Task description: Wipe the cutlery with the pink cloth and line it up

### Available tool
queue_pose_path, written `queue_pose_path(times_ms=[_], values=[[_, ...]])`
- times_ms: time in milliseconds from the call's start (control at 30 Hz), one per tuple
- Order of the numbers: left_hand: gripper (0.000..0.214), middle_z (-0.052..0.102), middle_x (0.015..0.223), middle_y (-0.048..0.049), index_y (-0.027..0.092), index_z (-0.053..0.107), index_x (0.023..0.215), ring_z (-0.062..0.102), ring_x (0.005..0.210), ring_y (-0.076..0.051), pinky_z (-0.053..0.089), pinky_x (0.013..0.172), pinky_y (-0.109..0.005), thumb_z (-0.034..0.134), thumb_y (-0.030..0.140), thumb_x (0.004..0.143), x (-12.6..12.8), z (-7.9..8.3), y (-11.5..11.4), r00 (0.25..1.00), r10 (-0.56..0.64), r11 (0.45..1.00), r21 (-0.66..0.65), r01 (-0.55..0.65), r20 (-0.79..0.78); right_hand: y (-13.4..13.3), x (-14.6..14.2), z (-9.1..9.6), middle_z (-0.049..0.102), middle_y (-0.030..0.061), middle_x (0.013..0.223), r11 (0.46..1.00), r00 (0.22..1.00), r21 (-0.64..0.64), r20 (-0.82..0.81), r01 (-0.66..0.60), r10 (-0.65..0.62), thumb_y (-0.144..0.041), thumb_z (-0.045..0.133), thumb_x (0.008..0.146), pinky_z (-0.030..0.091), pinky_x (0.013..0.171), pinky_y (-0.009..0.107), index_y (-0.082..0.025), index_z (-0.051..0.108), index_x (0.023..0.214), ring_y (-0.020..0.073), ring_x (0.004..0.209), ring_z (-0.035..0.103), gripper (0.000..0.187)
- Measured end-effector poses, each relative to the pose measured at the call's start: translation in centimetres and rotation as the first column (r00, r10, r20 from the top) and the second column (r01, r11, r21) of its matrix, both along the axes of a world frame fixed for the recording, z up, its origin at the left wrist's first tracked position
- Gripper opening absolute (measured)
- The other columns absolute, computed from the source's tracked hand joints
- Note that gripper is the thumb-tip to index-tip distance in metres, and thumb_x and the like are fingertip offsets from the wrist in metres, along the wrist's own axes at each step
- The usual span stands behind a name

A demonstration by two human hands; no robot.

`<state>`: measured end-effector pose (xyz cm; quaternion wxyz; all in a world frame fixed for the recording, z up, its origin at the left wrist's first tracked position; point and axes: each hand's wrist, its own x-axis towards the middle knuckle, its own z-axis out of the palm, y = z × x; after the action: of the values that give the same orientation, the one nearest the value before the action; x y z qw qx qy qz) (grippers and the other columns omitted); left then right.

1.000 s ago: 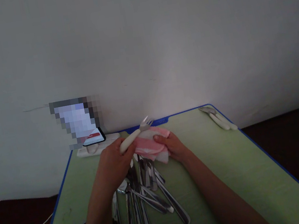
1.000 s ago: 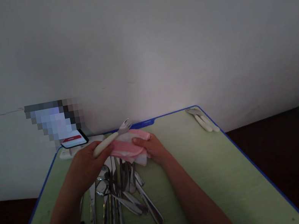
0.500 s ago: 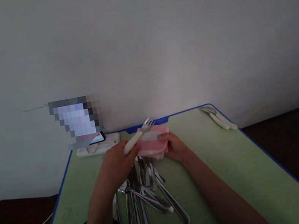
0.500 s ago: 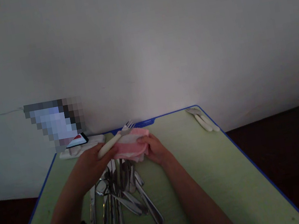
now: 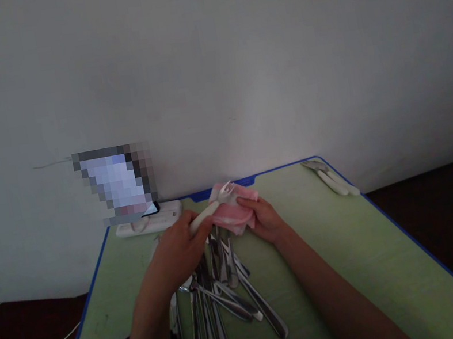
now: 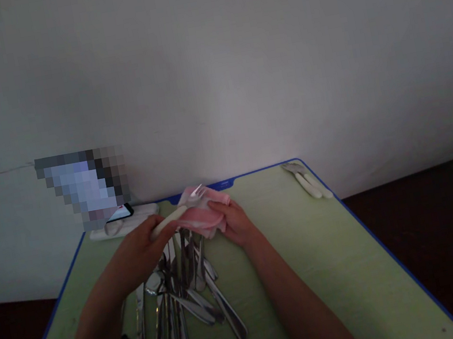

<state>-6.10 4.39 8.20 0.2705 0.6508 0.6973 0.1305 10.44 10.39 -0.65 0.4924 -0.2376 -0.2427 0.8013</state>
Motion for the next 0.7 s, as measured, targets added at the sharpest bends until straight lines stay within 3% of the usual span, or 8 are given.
queue_pose_path(times_ms=[133,200,300,367,433,567,700], values=[[0.035,0.062,0.073,-0.0035,0.021,0.053,0.076,0.059,0.07,-0.02,0.037,0.06,-0.027,0.029,0.043,0.088,0.5,-0.2,-0.4,0.983,-0.181,0.977,-0.108,0.182,0.012,-0.3,0.7,1.0,0.07,0.0055,0.098,0.999,0.997,-0.023,-0.073,-0.027,0.025,-0.021,0.058,0.071,0.045,0.091,0.034,-0.014,0.062,0.1,0.0183,0.091,0.064,0.031],[0.036,0.062,0.074,-0.0038,0.021,0.053,0.076,0.059,0.071,-0.02,0.037,0.06,-0.026,0.027,0.041,0.089,0.8,-0.2,-0.6,0.972,-0.234,0.964,-0.129,0.233,0.01,-0.6,1.1,1.6,0.069,0.0063,0.1,0.998,0.992,-0.029,-0.117,-0.055,0.051,-0.034,0.054,0.074,0.044,0.092,0.037,-0.015,0.062,0.102,0.0204,0.096,0.062,0.035],[0.036,0.062,0.074,-0.0043,0.02,0.052,0.075,0.058,0.071,-0.02,0.037,0.06,-0.026,0.026,0.041,0.09,0.9,-0.3,-0.8,0.964,-0.266,0.954,-0.138,0.267,0.028,-0.9,1.7,2.4,0.066,0.0105,0.108,0.99,0.979,-0.057,-0.168,-0.125,0.114,-0.063,0.043,0.073,0.041,0.094,0.044,-0.014,0.059,0.109,0.0254,0.105,0.058,0.063],[0.037,0.062,0.074,-0.0047,0.02,0.054,0.075,0.058,0.07,-0.019,0.037,0.059,-0.026,0.027,0.042,0.09,0.8,-0.3,-0.8,0.961,-0.274,0.949,-0.148,0.277,0.043,-0.9,1.8,2.4,0.064,0.0122,0.111,0.984,0.973,-0.067,-0.173,-0.167,0.153,-0.072,0.037,0.07,0.039,0.094,0.047,-0.015,0.057,0.112,0.0273,0.109,0.055,0.074],[0.038,0.063,0.075,-0.0053,0.02,0.055,0.076,0.058,0.071,-0.02,0.037,0.059,-0.026,0.028,0.042,0.089,0.8,-0.4,-0.8,0.963,-0.264,0.949,-0.163,0.269,0.054,-0.9,1.7,2.1,0.065,0.0113,0.109,0.983,0.977,-0.074,-0.148,-0.168,0.156,-0.066,0.039,0.072,0.039,0.094,0.047,-0.016,0.058,0.109,0.0265,0.108,0.056,0.066],[0.037,0.065,0.08,-0.0062,0.019,0.058,0.081,0.06,0.077,-0.021,0.038,0.062,-0.028,0.03,0.043,0.088,0.8,-0.5,-0.8,0.965,-0.25,0.948,-0.184,0.26,0.078,-0.7,1.4,1.0,0.07,0.0072,0.091,0.988,0.988,-0.08,-0.089,-0.129,0.122,-0.037,0.049,0.073,0.043,0.09,0.039,-0.015,0.063,0.093,0.0215,0.091,0.062,0.033],[0.035,0.067,0.087,-0.007,0.02,0.06,0.086,0.06,0.08,-0.022,0.04,0.068,-0.03,0.031,0.042,0.088,0.9,-0.8,-0.8,0.963,-0.26,0.943,-0.194,0.27,0.073,-0.5,1.1,0.4,0.07,0.0049,0.081,0.985,0.986,-0.083,-0.089,-0.149,0.142,-0.033,0.05,0.074,0.044,0.088,0.036,-0.015,0.064,0.085,0.0196,0.082,0.063,0.025]])
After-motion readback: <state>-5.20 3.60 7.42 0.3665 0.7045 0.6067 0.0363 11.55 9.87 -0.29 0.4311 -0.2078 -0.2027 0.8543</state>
